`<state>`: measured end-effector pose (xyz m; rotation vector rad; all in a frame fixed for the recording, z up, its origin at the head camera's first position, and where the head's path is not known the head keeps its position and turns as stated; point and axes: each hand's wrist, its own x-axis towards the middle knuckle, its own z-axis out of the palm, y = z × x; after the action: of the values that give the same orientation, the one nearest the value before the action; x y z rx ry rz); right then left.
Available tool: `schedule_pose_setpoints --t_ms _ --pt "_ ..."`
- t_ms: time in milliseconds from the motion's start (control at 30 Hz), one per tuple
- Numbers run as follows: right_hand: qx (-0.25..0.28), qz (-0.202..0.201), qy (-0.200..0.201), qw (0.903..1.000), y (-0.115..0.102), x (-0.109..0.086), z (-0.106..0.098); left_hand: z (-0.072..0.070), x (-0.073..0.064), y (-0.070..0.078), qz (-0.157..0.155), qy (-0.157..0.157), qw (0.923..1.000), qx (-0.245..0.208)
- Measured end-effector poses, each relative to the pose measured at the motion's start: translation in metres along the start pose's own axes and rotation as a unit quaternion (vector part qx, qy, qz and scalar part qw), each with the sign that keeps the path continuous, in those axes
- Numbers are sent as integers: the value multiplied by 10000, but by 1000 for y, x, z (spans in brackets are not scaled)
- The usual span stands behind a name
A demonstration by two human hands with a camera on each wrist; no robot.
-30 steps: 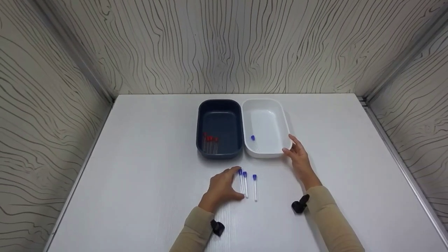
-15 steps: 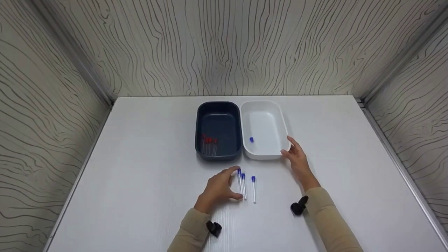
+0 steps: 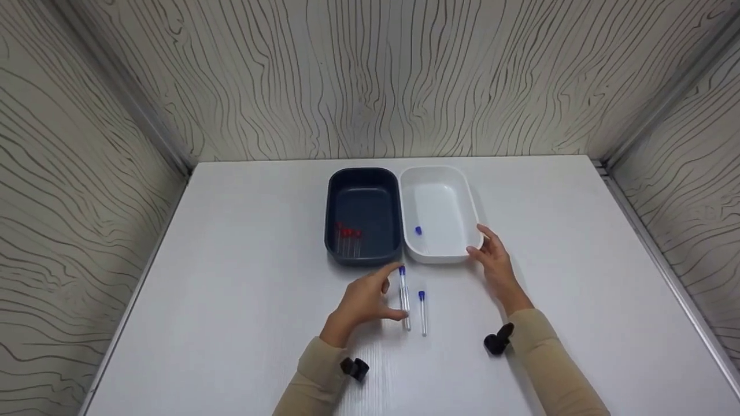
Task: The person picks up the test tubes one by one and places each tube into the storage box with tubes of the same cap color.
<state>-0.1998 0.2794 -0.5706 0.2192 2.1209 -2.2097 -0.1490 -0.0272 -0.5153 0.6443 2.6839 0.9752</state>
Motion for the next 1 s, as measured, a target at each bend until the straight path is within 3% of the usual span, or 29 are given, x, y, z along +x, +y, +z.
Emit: schedule_pose_setpoints --t_ms 167,467,733,1000 --pt "86 -216 -98 9997 -1 2 0 -4 5 7 49 33 10000 24" --pt "166 -45 -112 9998 2 2 -2 -8 18 16 268 3 9996 64" --pt "256 -263 -1 9993 4 0 1 -11 32 21 466 85 9988 156" --pt "293 -81 -336 9990 2 1 0 -19 47 28 419 46 9991 71"
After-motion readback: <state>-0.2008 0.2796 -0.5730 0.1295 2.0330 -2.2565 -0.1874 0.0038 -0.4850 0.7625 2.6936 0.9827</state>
